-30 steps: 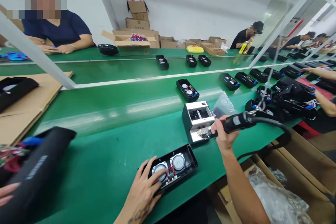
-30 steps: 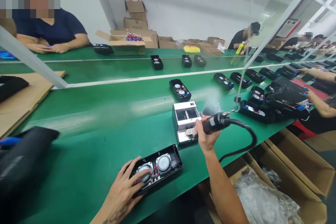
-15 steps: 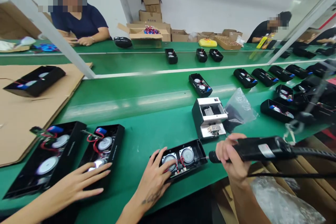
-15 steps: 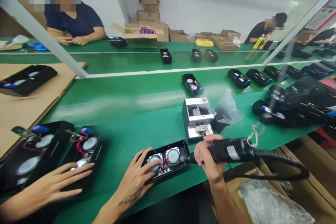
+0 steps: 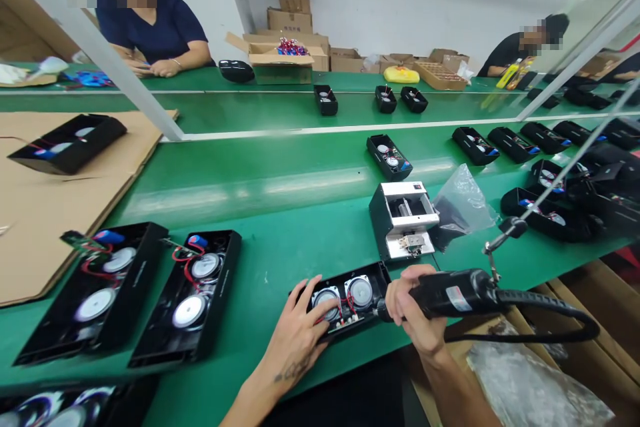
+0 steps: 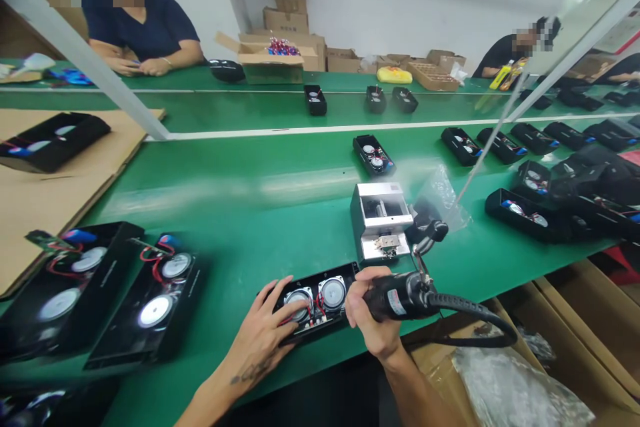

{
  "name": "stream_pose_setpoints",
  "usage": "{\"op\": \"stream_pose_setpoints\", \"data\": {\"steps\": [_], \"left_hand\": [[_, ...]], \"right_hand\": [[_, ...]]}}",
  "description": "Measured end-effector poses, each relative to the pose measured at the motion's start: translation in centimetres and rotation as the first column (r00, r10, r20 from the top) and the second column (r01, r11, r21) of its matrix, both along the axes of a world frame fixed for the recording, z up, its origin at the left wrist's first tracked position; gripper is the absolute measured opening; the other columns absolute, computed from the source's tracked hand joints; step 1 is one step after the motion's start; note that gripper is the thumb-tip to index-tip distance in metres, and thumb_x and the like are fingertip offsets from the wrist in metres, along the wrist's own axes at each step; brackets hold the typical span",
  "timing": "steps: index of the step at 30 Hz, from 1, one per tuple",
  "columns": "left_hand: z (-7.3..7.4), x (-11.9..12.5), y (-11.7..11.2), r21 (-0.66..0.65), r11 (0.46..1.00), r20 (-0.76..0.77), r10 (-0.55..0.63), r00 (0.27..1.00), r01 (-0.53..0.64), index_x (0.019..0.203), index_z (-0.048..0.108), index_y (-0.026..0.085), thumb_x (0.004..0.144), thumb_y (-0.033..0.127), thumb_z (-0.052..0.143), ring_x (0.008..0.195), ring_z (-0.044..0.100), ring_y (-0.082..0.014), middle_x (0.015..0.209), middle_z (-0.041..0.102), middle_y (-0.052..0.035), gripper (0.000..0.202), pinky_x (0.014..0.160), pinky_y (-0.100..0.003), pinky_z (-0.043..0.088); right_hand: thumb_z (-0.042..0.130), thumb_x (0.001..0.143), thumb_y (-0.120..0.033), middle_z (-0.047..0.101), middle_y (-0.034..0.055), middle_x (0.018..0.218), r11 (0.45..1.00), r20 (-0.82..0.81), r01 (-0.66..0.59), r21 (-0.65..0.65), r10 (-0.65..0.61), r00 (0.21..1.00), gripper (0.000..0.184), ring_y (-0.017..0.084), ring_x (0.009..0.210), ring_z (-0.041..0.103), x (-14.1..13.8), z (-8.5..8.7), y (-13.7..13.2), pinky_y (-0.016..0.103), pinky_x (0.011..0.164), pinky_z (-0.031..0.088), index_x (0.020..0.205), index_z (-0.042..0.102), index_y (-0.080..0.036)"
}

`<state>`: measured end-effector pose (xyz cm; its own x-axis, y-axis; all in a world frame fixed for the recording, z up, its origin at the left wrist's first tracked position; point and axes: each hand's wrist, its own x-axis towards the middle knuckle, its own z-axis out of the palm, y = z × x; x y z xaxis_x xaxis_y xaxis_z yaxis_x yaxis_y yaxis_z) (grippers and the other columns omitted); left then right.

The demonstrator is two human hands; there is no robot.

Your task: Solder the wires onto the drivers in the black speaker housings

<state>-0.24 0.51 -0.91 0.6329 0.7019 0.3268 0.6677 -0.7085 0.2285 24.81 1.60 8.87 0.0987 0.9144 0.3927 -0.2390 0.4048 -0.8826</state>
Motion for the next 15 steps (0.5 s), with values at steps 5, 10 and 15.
{"op": "stream_pose_setpoints", "data": {"steps": [5,10,15], "left_hand": [[-0.2,-0.1,0.3,0.028,1.0,0.03,-0.011,1.0,0.01,0.08,0.073,0.026,0.075,0.045,0.094,0.157,0.033,-0.0381,0.132,0.074,0.0035,0.029,0.135,-0.055,0.013],[-0.1,-0.1,1.1,0.156,0.987,0.066,-0.046,0.997,0.035,0.073,0.069,0.028,0.065,0.051,0.098,0.157,0.032,-0.0367,0.125,0.075,0.0036,0.039,0.138,-0.048,0.002],[-0.2,-0.2,1.4,0.251,0.967,0.049,-0.046,0.998,0.032,0.073,0.071,0.03,0.062,0.055,0.097,0.155,0.036,-0.0368,0.123,0.076,0.0029,0.038,0.137,-0.051,0.009]], "right_hand": [[0.064,0.101,-0.046,0.046,-0.0106,0.06,0.926,-0.095,0.334,0.176,-0.322,0.942,0.021,0.013,0.038,0.04,2.3,3.1,3.1,0.029,0.042,0.04,0.115,0.057,-0.033],[0.067,0.098,-0.055,0.06,-0.0064,0.073,0.651,-0.146,0.712,0.263,-0.703,0.697,0.035,0.019,0.063,0.062,5.9,5.3,10.1,0.044,0.075,0.059,0.115,0.05,-0.03],[0.076,0.094,-0.046,0.052,-0.0117,0.064,0.705,-0.096,0.67,0.232,-0.669,0.737,0.038,0.014,0.052,0.053,8.0,5.4,9.5,0.036,0.064,0.054,0.116,0.05,-0.028]]}}
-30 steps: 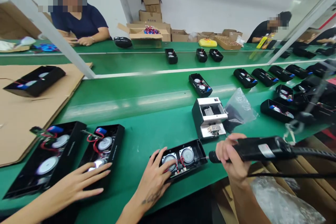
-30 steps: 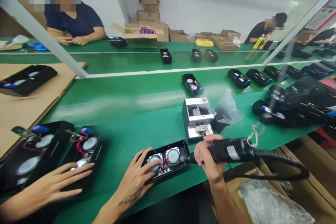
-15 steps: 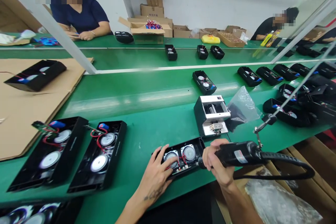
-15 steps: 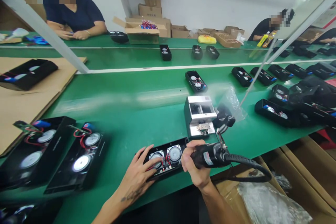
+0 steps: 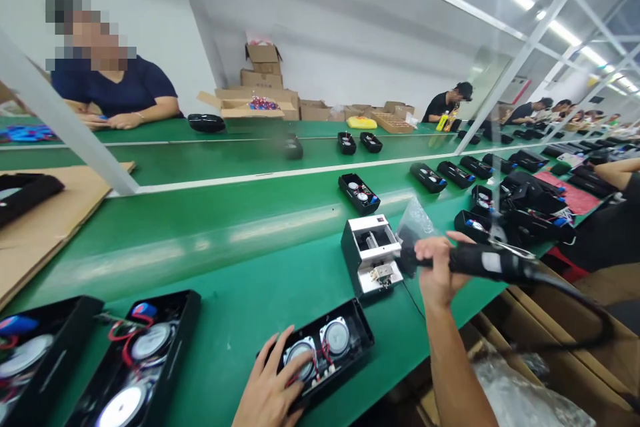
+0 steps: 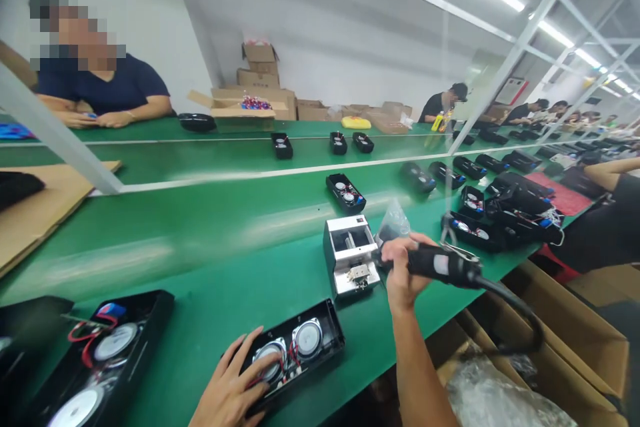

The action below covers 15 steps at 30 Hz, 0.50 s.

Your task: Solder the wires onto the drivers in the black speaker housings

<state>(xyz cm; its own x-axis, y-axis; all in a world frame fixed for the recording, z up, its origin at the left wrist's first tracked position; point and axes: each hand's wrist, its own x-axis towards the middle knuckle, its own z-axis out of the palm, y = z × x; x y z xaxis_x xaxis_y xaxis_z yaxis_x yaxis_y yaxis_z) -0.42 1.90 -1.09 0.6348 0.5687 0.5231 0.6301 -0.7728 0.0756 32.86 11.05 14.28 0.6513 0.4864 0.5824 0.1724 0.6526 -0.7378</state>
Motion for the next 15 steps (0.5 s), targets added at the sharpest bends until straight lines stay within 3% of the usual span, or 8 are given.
{"op": "stream_pose_setpoints", "data": {"steps": [2,5,7,10,12,15], "left_hand": [[0.0,0.0,0.1,0.004,1.0,0.002,0.004,1.0,-0.004,0.073,0.072,0.031,0.061,0.053,0.097,0.155,0.036,-0.0364,0.124,0.076,0.0029,0.036,0.138,-0.05,0.009],[-0.2,0.0,0.2,0.007,1.0,0.022,-0.015,1.0,0.015,0.073,0.071,0.032,0.062,0.053,0.096,0.161,0.029,-0.0355,0.123,0.076,0.0048,0.034,0.14,-0.049,0.004],[-0.3,0.0,0.3,-0.001,1.0,0.027,-0.027,0.999,0.027,0.072,0.07,0.032,0.063,0.053,0.095,0.164,0.023,-0.0343,0.124,0.076,0.0062,0.033,0.141,-0.047,0.001],[-0.5,-0.1,0.2,-0.034,0.999,0.024,-0.013,1.0,0.014,0.072,0.07,0.03,0.065,0.05,0.095,0.162,0.027,-0.0353,0.124,0.077,0.0045,0.033,0.14,-0.048,0.003],[-0.4,0.0,0.1,-0.052,0.999,0.027,-0.008,1.0,0.009,0.073,0.07,0.029,0.065,0.049,0.097,0.158,0.033,-0.0363,0.124,0.077,0.0036,0.034,0.14,-0.048,0.003],[-0.2,0.0,-0.1,-0.067,0.998,0.031,-0.005,0.999,0.007,0.072,0.069,0.029,0.064,0.048,0.098,0.153,0.039,-0.0373,0.124,0.077,0.0041,0.036,0.14,-0.047,0.003]], "right_hand": [[0.076,0.095,-0.044,0.05,-0.013,0.063,0.999,-0.014,0.014,-0.035,-0.015,1.0,0.037,0.013,0.048,0.05,0.5,-1.0,-2.2,0.032,0.059,0.05,0.119,0.052,-0.029],[0.08,0.093,-0.043,0.057,-0.0103,0.064,0.949,0.048,-0.058,-0.309,0.076,0.996,0.039,0.015,0.05,0.056,1.1,-4.0,-4.7,0.033,0.056,0.05,0.121,0.057,-0.027],[0.084,0.088,-0.043,0.062,-0.0083,0.063,0.899,0.074,-0.101,-0.426,0.145,0.987,0.041,0.017,0.05,0.059,1.3,-6.4,-5.4,0.034,0.054,0.052,0.117,0.062,-0.025],[0.086,0.084,-0.043,0.062,-0.0086,0.057,0.865,0.069,-0.15,-0.479,0.207,0.976,0.035,0.017,0.044,0.058,1.0,-8.8,-5.4,0.033,0.047,0.051,0.105,0.064,-0.024],[0.084,0.086,-0.042,0.06,-0.0097,0.055,0.862,0.058,-0.172,-0.477,0.227,0.972,0.032,0.016,0.041,0.056,0.8,-8.9,-5.1,0.032,0.045,0.049,0.102,0.063,-0.025],[0.078,0.093,-0.043,0.059,-0.0116,0.057,0.896,0.038,-0.166,-0.412,0.199,0.979,0.032,0.015,0.044,0.056,0.5,-7.2,-4.0,0.032,0.052,0.052,0.112,0.058,-0.027]]}}
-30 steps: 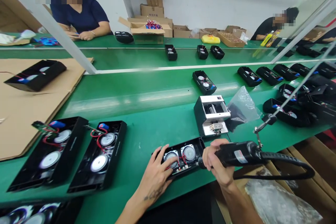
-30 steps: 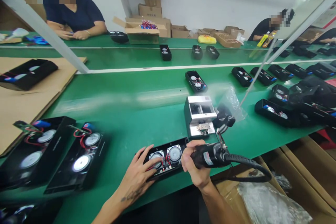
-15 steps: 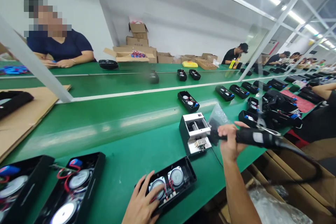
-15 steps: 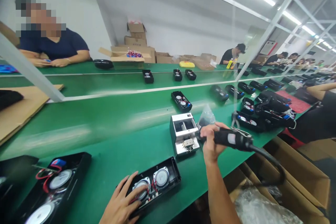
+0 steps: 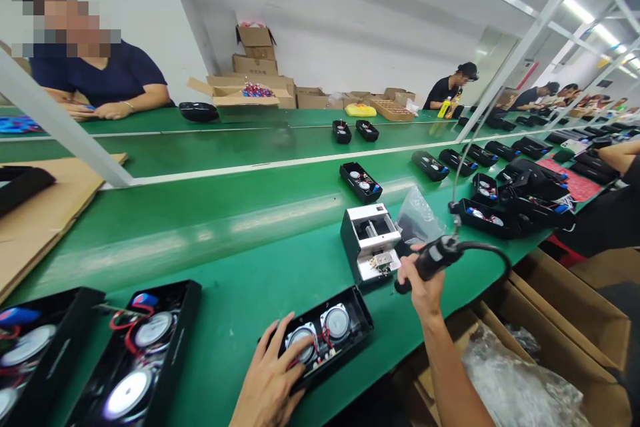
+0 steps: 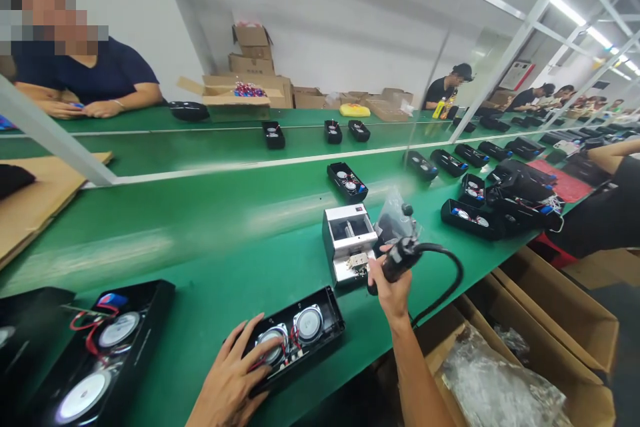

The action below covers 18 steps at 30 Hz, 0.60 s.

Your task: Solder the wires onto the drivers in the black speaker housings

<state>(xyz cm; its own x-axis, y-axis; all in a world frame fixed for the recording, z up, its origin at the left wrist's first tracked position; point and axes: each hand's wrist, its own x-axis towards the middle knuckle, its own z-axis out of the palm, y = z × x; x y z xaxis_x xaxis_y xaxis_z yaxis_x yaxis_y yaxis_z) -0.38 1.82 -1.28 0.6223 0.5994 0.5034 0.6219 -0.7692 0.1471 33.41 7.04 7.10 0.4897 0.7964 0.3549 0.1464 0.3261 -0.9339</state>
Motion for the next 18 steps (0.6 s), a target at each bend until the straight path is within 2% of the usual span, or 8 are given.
{"op": "stream_pose_setpoints", "data": {"steps": [3,6,8,11,15,18], "left_hand": [[0.2,0.0,-0.1,-0.022,1.0,0.0,0.006,1.0,-0.006,0.071,0.068,0.028,0.062,0.045,0.1,0.151,0.041,-0.037,0.125,0.076,0.0049,0.037,0.139,-0.047,0.006],[0.2,0.0,-0.2,-0.037,0.999,0.0,0.005,1.0,-0.006,0.07,0.068,0.028,0.063,0.045,0.1,0.151,0.041,-0.0367,0.125,0.076,0.0047,0.037,0.139,-0.047,0.007],[0.1,-0.1,-0.2,-0.045,0.999,0.004,0.002,1.0,-0.002,0.071,0.069,0.028,0.063,0.046,0.1,0.151,0.041,-0.0368,0.126,0.076,0.0043,0.037,0.139,-0.047,0.006],[0.0,-0.1,-0.3,-0.065,0.998,0.01,0.005,1.0,-0.004,0.074,0.07,0.028,0.064,0.045,0.1,0.153,0.039,-0.0359,0.127,0.076,0.0043,0.035,0.139,-0.047,0.007],[0.2,0.0,-0.3,-0.08,0.997,-0.002,0.015,1.0,-0.015,0.074,0.071,0.027,0.067,0.043,0.099,0.154,0.038,-0.036,0.126,0.076,0.0035,0.033,0.137,-0.048,0.011],[0.3,0.0,-0.4,-0.086,0.996,-0.008,0.016,1.0,-0.017,0.075,0.071,0.027,0.068,0.042,0.098,0.153,0.04,-0.0366,0.127,0.076,0.0035,0.031,0.136,-0.049,0.014]], "right_hand": [[0.075,0.094,-0.044,0.059,-0.0124,0.06,0.995,-0.024,0.052,0.086,-0.05,0.998,0.039,0.014,0.047,0.057,-0.4,2.4,1.6,0.032,0.057,0.054,0.122,0.054,-0.026],[0.076,0.092,-0.043,0.059,-0.0115,0.058,0.995,0.01,0.046,0.089,-0.047,0.999,0.038,0.013,0.048,0.057,-1.0,3.5,3.4,0.032,0.061,0.054,0.117,0.056,-0.023],[0.077,0.091,-0.043,0.058,-0.0111,0.057,0.999,0.034,0.02,0.05,-0.022,0.999,0.034,0.013,0.048,0.056,-1.4,3.4,4.2,0.032,0.062,0.054,0.111,0.057,-0.022],[0.079,0.088,-0.041,0.058,-0.01,0.057,0.999,0.056,-0.024,-0.034,0.025,0.998,0.033,0.013,0.046,0.053,-1.6,2.5,4.4,0.031,0.056,0.051,0.106,0.062,-0.021],[0.086,0.081,-0.039,0.061,-0.0064,0.059,0.982,0.077,-0.106,-0.157,0.12,0.99,0.036,0.014,0.046,0.052,-1.5,1.6,2.5,0.03,0.048,0.047,0.104,0.068,-0.018],[0.083,0.086,-0.038,0.06,-0.008,0.057,0.983,0.05,-0.122,-0.134,0.129,0.99,0.036,0.014,0.045,0.053,-1.3,1.9,0.9,0.029,0.049,0.048,0.111,0.067,-0.02]]}}
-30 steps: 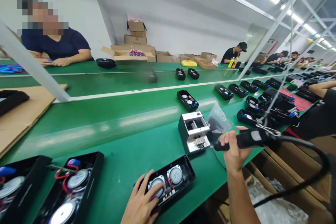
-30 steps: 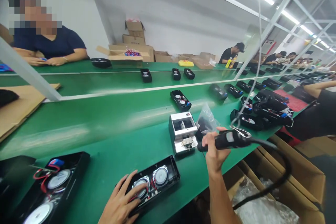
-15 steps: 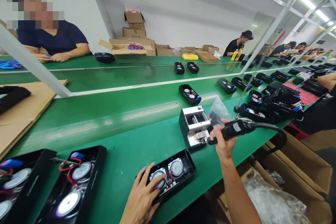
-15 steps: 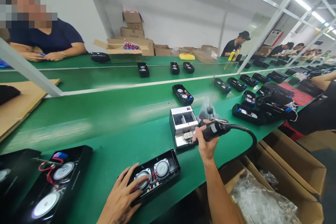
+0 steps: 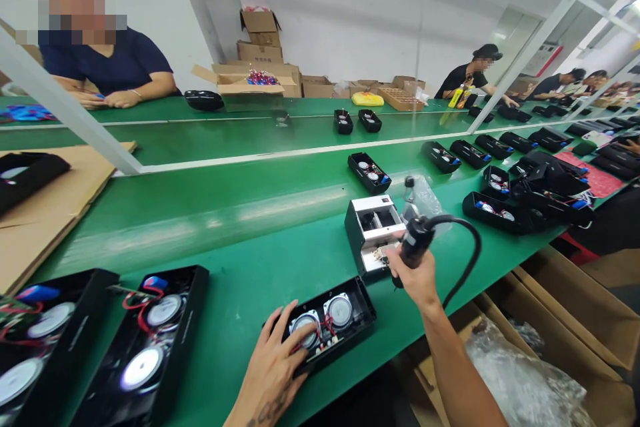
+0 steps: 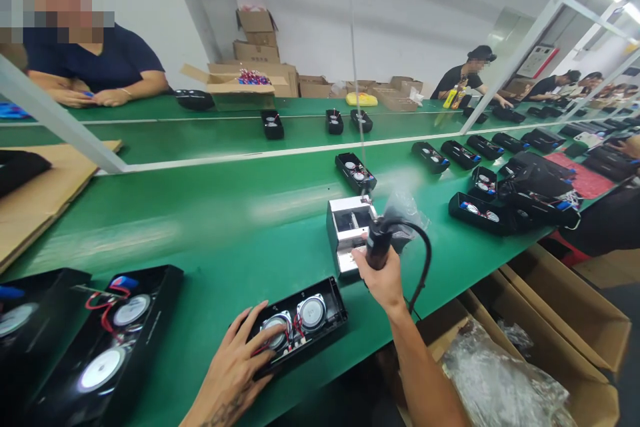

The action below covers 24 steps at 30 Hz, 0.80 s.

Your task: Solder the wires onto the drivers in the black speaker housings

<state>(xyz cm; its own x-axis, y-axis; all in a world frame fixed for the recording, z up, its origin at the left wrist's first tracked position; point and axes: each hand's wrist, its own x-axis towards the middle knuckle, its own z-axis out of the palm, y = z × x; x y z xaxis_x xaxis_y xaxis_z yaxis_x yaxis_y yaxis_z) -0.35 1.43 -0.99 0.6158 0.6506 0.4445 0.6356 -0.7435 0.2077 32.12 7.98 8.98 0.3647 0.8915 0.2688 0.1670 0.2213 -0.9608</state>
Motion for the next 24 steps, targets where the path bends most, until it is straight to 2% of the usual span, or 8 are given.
{"op": "stream_pose_setpoints", "data": {"steps": [3,6,10,15,20,22,24], "left_hand": [[0.0,0.0,0.0,0.007,1.0,0.004,-0.005,1.0,0.004,0.074,0.071,0.027,0.07,0.041,0.096,0.152,0.041,-0.0371,0.127,0.076,0.0032,0.03,0.135,-0.051,0.016],[-0.1,0.1,0.0,0.009,1.0,0.008,0.001,1.0,-0.002,0.075,0.072,0.027,0.072,0.041,0.095,0.152,0.042,-0.0369,0.125,0.076,0.0024,0.027,0.134,-0.052,0.02],[-0.1,0.1,0.0,0.0,1.0,0.029,0.001,1.0,-0.001,0.076,0.072,0.028,0.071,0.042,0.095,0.152,0.042,-0.0351,0.124,0.077,0.0027,0.027,0.136,-0.05,0.016],[-0.2,0.0,0.0,0.003,1.0,0.024,-0.012,1.0,0.012,0.075,0.071,0.027,0.071,0.043,0.096,0.153,0.041,-0.0372,0.126,0.076,0.003,0.031,0.135,-0.051,0.016],[-0.5,0.0,0.0,-0.016,1.0,0.016,-0.007,1.0,0.007,0.075,0.07,0.026,0.07,0.043,0.097,0.153,0.04,-0.039,0.129,0.076,0.0042,0.033,0.134,-0.053,0.017],[-0.5,0.0,-0.1,-0.028,1.0,-0.001,-0.003,1.0,0.003,0.077,0.071,0.026,0.071,0.043,0.096,0.153,0.04,-0.0393,0.13,0.076,0.0042,0.032,0.132,-0.055,0.019],[-0.4,0.1,-0.3,-0.043,0.999,-0.015,0.002,1.0,-0.003,0.08,0.072,0.026,0.071,0.044,0.096,0.153,0.04,-0.0403,0.13,0.076,0.0038,0.031,0.132,-0.057,0.02]], "right_hand": [[0.079,0.09,-0.037,0.059,-0.0104,0.057,0.985,-0.05,0.097,0.144,-0.09,0.995,0.034,0.013,0.045,0.054,0.0,0.8,0.0,0.03,0.054,0.051,0.115,0.062,-0.023],[0.076,0.093,-0.04,0.059,-0.0111,0.057,0.955,-0.091,0.177,0.238,-0.16,0.983,0.031,0.013,0.046,0.056,-0.1,1.3,1.4,0.032,0.058,0.053,0.112,0.057,-0.024],[0.077,0.09,-0.041,0.056,-0.0118,0.054,0.969,-0.048,0.157,0.19,-0.15,0.988,0.03,0.012,0.046,0.051,-0.3,1.0,3.3,0.032,0.06,0.053,0.101,0.056,-0.024],[0.084,0.081,-0.041,0.058,-0.0079,0.059,0.995,-0.007,0.065,0.072,-0.065,0.998,0.034,0.013,0.047,0.053,-0.6,0.8,3.7,0.03,0.05,0.048,0.1,0.064,-0.021],[0.085,0.081,-0.037,0.058,-0.0084,0.058,0.999,-0.03,-0.038,-0.021,0.038,0.999,0.036,0.013,0.045,0.051,-0.7,1.3,0.9,0.029,0.046,0.045,0.108,0.067,-0.021],[0.083,0.086,-0.035,0.057,-0.0099,0.059,0.998,-0.097,-0.07,-0.005,0.069,0.993,0.034,0.012,0.044,0.05,-0.9,1.6,-1.2,0.028,0.047,0.045,0.113,0.065,-0.024],[0.08,0.092,-0.031,0.055,-0.0113,0.06,0.993,-0.185,-0.095,0.07,0.106,0.977,0.031,0.011,0.044,0.05,-1.4,1.8,-3.3,0.027,0.047,0.044,0.118,0.062,-0.028]]}}
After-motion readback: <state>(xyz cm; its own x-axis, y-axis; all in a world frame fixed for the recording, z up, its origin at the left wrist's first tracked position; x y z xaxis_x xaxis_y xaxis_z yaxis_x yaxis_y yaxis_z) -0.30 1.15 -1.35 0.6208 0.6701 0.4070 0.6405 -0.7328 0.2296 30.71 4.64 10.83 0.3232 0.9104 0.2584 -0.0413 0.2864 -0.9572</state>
